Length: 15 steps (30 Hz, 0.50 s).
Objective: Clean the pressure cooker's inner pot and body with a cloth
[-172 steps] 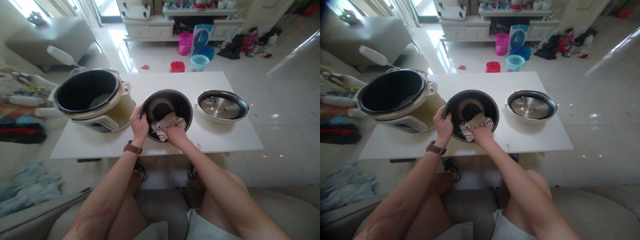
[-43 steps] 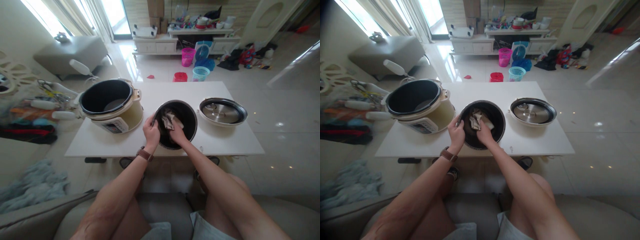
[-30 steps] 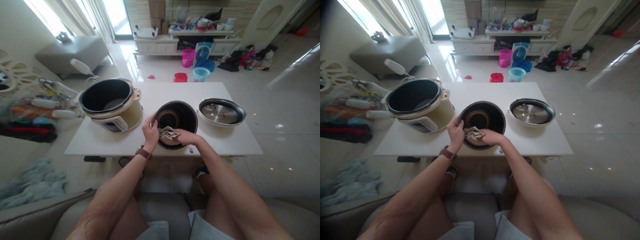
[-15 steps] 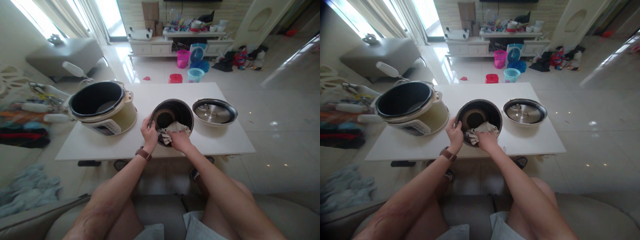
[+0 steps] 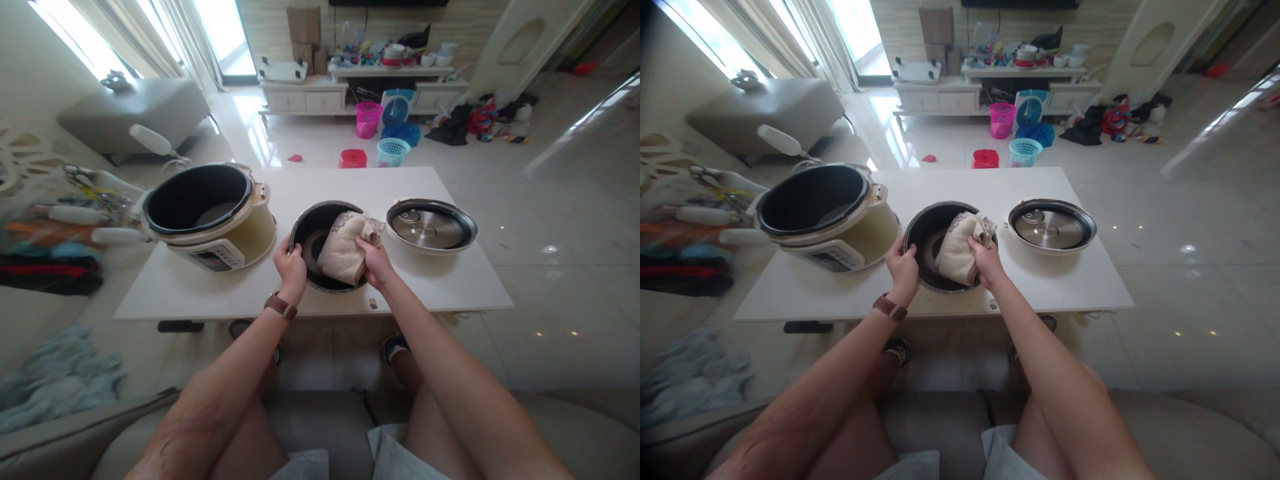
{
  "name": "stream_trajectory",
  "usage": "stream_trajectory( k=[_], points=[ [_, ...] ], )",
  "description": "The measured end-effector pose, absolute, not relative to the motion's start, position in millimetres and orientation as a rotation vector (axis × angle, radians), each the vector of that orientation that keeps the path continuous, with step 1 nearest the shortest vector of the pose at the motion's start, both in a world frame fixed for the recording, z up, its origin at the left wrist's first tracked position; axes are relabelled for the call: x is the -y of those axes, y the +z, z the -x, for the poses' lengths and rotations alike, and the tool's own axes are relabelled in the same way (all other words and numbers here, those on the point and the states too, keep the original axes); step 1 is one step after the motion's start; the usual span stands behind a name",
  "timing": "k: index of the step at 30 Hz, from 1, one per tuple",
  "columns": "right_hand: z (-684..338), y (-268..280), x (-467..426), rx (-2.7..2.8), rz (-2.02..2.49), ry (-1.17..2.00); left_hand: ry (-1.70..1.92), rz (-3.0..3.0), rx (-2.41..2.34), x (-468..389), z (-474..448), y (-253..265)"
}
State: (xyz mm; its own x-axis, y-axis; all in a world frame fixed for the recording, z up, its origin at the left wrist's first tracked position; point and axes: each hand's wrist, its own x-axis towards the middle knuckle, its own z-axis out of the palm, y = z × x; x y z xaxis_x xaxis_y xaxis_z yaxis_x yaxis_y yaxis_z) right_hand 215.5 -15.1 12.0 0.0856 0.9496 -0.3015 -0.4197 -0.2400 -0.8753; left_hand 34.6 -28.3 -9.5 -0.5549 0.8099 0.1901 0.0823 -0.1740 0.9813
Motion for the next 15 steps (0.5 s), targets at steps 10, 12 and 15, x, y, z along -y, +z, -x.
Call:
stream_trajectory(
  k=[10,12,15],
  points=[
    [-224.9,29.2,13.5,0.606,1.047,1.605,1.709,-0.884,-1.548,20.1,-18.2,-20.0],
    [-225.2,28.9,11.8,0.637,1.029,1.575,1.696,-0.863,-1.538,18.4,-15.4,-23.6],
    [-224.3,28.6,9.3,0.646,1.009,1.529,1.670,-0.812,-1.535,17.9,-13.6,-29.2]
  ],
)
